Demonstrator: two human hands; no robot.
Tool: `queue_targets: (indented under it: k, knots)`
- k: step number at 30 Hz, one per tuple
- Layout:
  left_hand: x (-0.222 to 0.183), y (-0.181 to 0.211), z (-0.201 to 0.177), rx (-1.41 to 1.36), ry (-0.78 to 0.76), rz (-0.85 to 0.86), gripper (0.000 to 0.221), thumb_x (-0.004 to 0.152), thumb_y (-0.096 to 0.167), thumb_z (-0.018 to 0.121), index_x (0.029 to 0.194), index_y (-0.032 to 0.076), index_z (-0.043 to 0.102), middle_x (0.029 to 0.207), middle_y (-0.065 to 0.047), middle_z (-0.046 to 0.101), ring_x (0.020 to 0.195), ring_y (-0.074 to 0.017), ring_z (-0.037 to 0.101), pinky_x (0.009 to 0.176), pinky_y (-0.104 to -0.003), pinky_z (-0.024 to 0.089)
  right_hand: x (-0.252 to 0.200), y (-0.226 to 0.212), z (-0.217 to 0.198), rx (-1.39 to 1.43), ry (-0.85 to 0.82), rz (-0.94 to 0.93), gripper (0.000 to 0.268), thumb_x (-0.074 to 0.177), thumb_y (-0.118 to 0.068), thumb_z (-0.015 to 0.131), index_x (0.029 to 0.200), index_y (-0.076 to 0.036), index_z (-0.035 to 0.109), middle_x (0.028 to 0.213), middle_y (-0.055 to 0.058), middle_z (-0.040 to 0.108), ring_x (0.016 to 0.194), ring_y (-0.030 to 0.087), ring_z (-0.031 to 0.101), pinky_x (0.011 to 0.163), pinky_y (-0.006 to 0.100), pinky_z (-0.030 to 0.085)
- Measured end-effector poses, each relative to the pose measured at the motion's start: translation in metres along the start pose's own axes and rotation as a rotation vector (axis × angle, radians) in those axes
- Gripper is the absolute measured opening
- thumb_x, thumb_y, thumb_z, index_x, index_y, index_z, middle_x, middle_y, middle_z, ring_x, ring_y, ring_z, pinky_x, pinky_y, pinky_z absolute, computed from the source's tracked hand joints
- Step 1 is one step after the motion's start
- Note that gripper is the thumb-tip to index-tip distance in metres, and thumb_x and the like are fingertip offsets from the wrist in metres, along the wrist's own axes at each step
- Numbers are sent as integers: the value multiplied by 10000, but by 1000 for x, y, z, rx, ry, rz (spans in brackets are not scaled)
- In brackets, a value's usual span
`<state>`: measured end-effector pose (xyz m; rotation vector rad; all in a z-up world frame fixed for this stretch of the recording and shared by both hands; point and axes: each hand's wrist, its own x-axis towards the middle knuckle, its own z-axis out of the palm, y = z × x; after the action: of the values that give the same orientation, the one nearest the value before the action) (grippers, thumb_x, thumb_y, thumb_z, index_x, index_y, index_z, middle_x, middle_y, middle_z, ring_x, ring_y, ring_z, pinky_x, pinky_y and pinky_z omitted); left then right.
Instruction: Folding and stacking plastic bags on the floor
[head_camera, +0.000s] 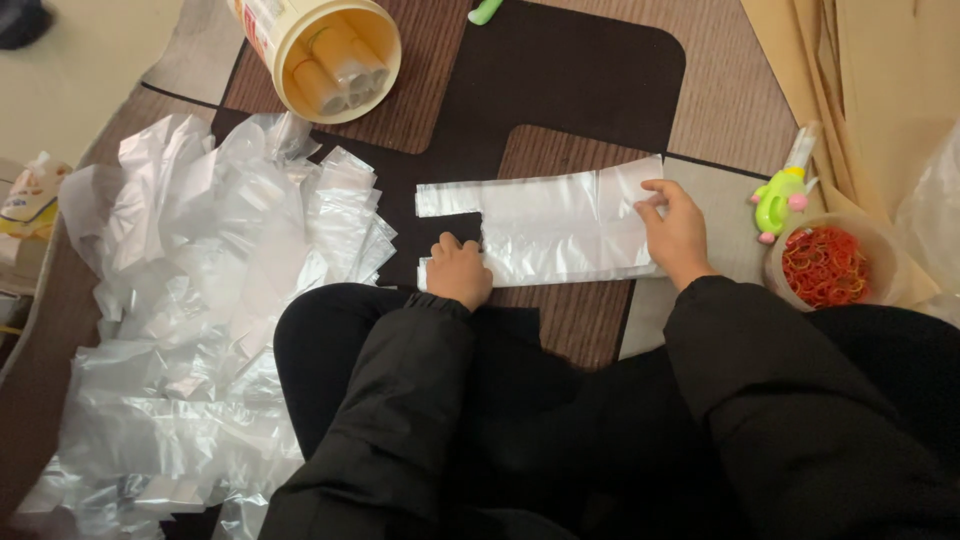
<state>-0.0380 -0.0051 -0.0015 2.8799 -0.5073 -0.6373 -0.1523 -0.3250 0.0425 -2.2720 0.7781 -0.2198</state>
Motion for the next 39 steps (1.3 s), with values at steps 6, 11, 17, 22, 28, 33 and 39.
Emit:
queue_targets:
  k: [6, 11, 17, 22, 28, 33, 39]
  knots:
    - [-15, 3, -6, 54, 39, 33, 332, 872, 265, 719, 1154, 91, 709, 1252, -117, 500, 1202, -366, 523, 974, -441, 481, 1, 4, -1, -41, -97, 150, 542, 998, -105, 695, 1516, -169, 548, 1450, 231, 605, 1391, 416, 543, 1152, 545, 439]
    - [-5, -8, 14, 64, 70, 63, 287, 832, 247, 750, 1054, 75, 692, 1219, -130, 502, 1170, -373, 528, 955, -451, 476, -1, 9, 0, -94, -121, 155, 629, 974, -40, 665, 1568, -99, 468, 1390, 271, 595, 1369, 452, 547, 1156, 572, 434]
    - [-13, 1, -6, 104, 128, 67, 535, 767, 276, 835, 1195, 113, 559, 1235, -124, 466, 1172, -376, 501, 952, -464, 469, -6, -6, -1, -117, -156, 139, 677, 974, 25, 621, 1609, -39, 394, 1412, 292, 563, 1384, 472, 531, 1152, 589, 439]
    - [-3, -10, 12, 179, 121, 128, 606, 724, 330, 889, 1220, 133, 601, 1235, -108, 463, 1181, -363, 469, 955, -470, 440, -9, -18, -8, -185, -122, 121, 700, 949, -3, 711, 1594, -32, 440, 1485, 281, 507, 1428, 500, 455, 1199, 596, 399]
    - [-9, -2, -2, 265, 234, 191, 457, 749, 313, 888, 1058, 130, 606, 1136, -102, 474, 1084, -337, 498, 850, -440, 420, 0, 7, 6, -277, -103, 191, 691, 953, -156, 771, 1570, -29, 485, 1482, 249, 493, 1391, 439, 470, 1134, 564, 457]
    - [0, -6, 9, 327, 229, 235, 141, 865, 166, 757, 929, 121, 640, 1031, -91, 554, 993, -299, 565, 825, -417, 408, 5, 30, 16, -318, -186, 192, 686, 956, -199, 748, 1560, -17, 479, 1455, 243, 497, 1367, 441, 486, 1091, 581, 485]
    - [-22, 7, -24, 379, 125, 238, 332, 810, 198, 807, 1054, 137, 591, 1094, -98, 553, 1050, -319, 562, 862, -445, 412, -1, 8, 7, -290, -155, 215, 607, 965, -114, 712, 1510, 45, 496, 1367, 267, 559, 1308, 466, 538, 1064, 581, 504]
